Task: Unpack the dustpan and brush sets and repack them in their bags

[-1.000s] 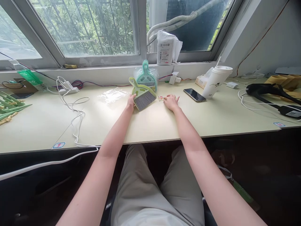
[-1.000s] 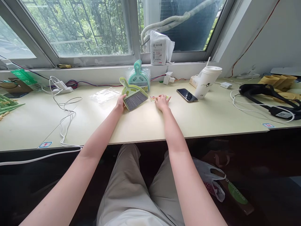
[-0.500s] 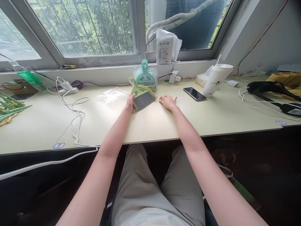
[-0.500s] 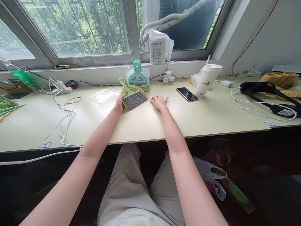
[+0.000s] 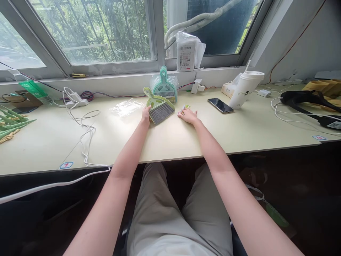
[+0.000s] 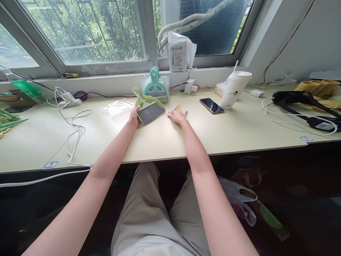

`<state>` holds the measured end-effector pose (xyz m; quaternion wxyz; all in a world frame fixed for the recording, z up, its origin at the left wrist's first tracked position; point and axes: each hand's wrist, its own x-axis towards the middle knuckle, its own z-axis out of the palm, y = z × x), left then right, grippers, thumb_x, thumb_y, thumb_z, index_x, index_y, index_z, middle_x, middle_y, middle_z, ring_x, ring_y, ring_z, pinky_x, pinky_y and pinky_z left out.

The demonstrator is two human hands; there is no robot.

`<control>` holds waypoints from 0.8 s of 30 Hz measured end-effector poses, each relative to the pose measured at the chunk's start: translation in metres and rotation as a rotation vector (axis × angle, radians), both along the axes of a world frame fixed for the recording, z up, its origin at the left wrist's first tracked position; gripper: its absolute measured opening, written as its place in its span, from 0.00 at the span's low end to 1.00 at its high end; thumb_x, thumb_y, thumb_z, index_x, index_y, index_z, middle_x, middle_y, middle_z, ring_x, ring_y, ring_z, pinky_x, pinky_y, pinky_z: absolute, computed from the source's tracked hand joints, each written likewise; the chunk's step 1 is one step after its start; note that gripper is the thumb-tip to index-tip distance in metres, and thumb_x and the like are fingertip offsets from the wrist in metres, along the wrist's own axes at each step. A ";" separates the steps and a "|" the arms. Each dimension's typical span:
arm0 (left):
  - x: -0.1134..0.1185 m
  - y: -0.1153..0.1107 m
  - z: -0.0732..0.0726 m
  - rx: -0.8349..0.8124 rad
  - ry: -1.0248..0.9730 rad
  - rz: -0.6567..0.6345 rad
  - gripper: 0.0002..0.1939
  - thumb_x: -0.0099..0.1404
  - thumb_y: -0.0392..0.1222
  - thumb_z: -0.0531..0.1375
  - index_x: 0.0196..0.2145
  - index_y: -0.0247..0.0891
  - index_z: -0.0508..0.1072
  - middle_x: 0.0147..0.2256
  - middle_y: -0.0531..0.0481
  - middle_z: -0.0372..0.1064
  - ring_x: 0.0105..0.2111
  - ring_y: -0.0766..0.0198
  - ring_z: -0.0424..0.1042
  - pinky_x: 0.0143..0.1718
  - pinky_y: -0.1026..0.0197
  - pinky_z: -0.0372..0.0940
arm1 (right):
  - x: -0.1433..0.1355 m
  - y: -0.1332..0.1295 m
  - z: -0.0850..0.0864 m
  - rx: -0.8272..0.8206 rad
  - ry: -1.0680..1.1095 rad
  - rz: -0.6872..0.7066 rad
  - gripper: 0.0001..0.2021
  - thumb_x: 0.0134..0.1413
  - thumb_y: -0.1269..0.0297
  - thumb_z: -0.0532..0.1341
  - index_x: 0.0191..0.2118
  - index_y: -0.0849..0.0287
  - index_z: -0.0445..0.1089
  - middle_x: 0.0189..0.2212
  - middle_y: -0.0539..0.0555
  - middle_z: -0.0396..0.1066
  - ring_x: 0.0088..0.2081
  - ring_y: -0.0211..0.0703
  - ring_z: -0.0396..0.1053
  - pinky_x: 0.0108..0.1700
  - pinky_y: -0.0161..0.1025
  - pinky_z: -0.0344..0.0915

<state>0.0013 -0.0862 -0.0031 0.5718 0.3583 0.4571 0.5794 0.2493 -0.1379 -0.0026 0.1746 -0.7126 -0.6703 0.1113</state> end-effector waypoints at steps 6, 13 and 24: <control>0.005 -0.007 0.004 0.053 0.021 -0.055 0.09 0.63 0.42 0.62 0.38 0.41 0.65 0.31 0.52 0.68 0.29 0.65 0.71 0.29 0.63 0.67 | 0.001 -0.001 0.001 0.074 0.001 -0.048 0.18 0.62 0.53 0.59 0.55 0.50 0.71 0.60 0.57 0.67 0.60 0.54 0.64 0.65 0.59 0.51; 0.010 -0.012 0.004 0.103 0.005 -0.141 0.17 0.56 0.33 0.66 0.42 0.39 0.66 0.37 0.50 0.71 0.32 0.66 0.73 0.36 0.62 0.70 | 0.000 0.000 0.008 0.183 0.218 -0.220 0.15 0.60 0.58 0.60 0.51 0.51 0.75 0.49 0.55 0.76 0.51 0.50 0.72 0.50 0.42 0.66; 0.030 -0.027 0.005 0.151 -0.146 -0.407 0.16 0.61 0.39 0.66 0.46 0.35 0.71 0.36 0.47 0.76 0.39 0.61 0.76 0.47 0.58 0.70 | -0.061 -0.011 0.012 0.149 0.335 0.250 0.30 0.64 0.42 0.49 0.67 0.48 0.57 0.70 0.55 0.49 0.71 0.57 0.43 0.68 0.66 0.36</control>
